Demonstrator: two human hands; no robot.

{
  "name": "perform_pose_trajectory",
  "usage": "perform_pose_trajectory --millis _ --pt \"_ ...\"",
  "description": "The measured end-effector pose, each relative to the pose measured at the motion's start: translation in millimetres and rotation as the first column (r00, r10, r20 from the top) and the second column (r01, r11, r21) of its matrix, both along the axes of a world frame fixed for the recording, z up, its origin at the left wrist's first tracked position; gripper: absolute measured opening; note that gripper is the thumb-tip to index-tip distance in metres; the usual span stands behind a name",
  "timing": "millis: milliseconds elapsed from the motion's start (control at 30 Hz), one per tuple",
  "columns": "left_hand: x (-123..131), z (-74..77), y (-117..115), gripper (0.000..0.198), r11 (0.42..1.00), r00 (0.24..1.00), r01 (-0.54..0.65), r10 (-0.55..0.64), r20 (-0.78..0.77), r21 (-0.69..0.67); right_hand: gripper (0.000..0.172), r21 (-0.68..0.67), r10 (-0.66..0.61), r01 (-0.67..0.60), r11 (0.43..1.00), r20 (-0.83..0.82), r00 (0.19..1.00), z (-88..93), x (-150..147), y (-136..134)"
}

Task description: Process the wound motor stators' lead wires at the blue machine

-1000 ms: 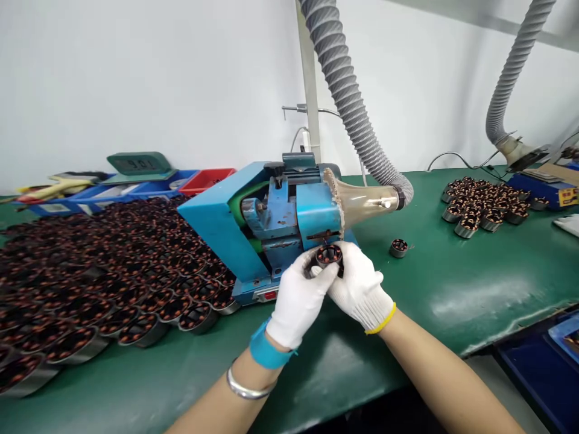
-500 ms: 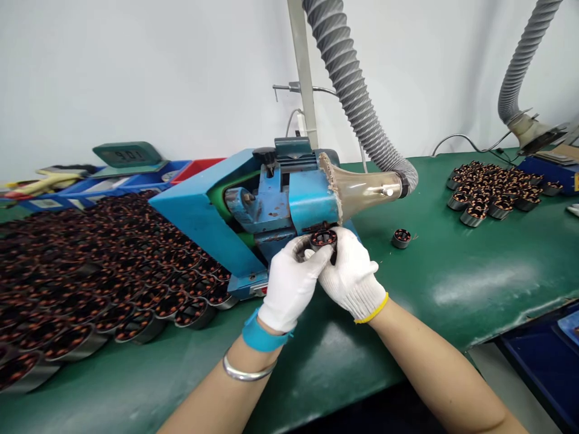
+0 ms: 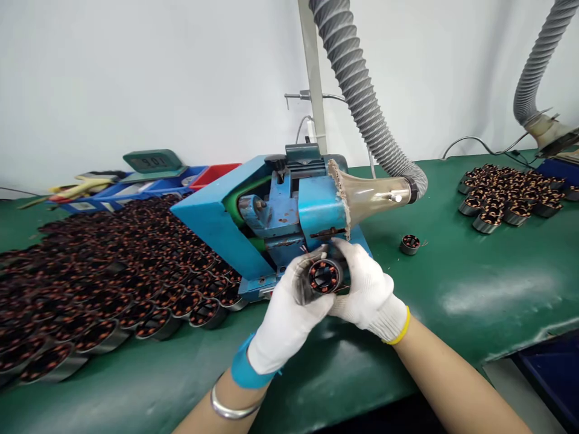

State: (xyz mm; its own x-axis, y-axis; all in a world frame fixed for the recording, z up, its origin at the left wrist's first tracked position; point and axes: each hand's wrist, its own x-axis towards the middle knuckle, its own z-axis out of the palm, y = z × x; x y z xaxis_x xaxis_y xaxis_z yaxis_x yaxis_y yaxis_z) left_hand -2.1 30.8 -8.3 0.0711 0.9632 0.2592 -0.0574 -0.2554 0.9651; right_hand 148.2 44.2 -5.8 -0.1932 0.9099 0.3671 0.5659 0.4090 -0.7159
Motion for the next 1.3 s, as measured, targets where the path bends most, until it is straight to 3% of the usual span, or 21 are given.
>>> perform_pose_trajectory --millis 67,133,200,233,333,433,533,600,700,800,967,1300 --pt "-4 0.6 1 0.056 0.997 0.997 -0.058 0.061 -0.048 0.057 0.086 -0.211 0.105 -0.127 0.969 -0.113 0.988 3.9 1 2" --pt "-7 -0.7 3 0.055 0.987 0.985 -0.117 0.130 -0.117 0.111 0.075 -0.353 0.261 -0.368 0.860 -0.316 0.912 6.3 2 3" --pt "-11 -2.9 4 0.052 0.968 0.958 -0.165 0.202 -0.201 0.187 0.070 -0.338 0.325 -0.539 0.772 -0.519 0.791 5.8 1 3" --pt "-12 -4.1 4 0.051 0.957 0.945 -0.174 0.229 -0.235 0.233 0.073 -0.304 0.308 -0.560 0.771 -0.591 0.745 4.5 0 3" --pt "-13 -6.5 6 0.049 0.931 0.924 -0.144 0.248 -0.292 0.334 0.077 -0.254 0.186 -0.491 0.833 -0.707 0.682 -0.4 -5 0" --pt "-9 -7.8 5 0.050 0.929 0.910 -0.152 0.264 -0.319 0.337 0.048 -0.224 0.095 -0.378 0.898 -0.741 0.665 -1.9 -8 -1" --pt "-2 -9.7 2 0.051 0.953 0.906 -0.212 0.275 -0.323 0.215 0.028 -0.212 0.007 -0.242 0.947 -0.738 0.674 0.7 -9 -2" --pt "4 -11.0 1 0.051 0.956 0.912 -0.264 0.291 -0.289 0.128 0.036 -0.283 -0.070 -0.217 0.934 -0.742 0.667 3.2 -9 -2" --pt "11 -11.2 2 0.052 0.939 0.920 -0.332 0.344 -0.189 0.095 0.059 -0.391 -0.067 -0.274 0.879 -0.670 0.739 6.2 -13 -3" --pt "15 -8.5 4 0.049 0.929 0.911 -0.355 0.368 -0.184 0.103 0.048 -0.413 -0.038 -0.278 0.867 -0.612 0.790 7.1 -18 -2" --pt "18 -1.6 13 0.045 0.922 0.878 -0.371 0.388 -0.280 0.114 0.031 -0.326 0.001 -0.303 0.895 -0.679 0.734 3.9 -22 10" --pt "25 5.1 26 0.038 0.911 0.860 -0.385 0.413 -0.301 0.150 0.023 -0.271 0.015 -0.268 0.924 -0.676 0.737 4.3 -15 19"
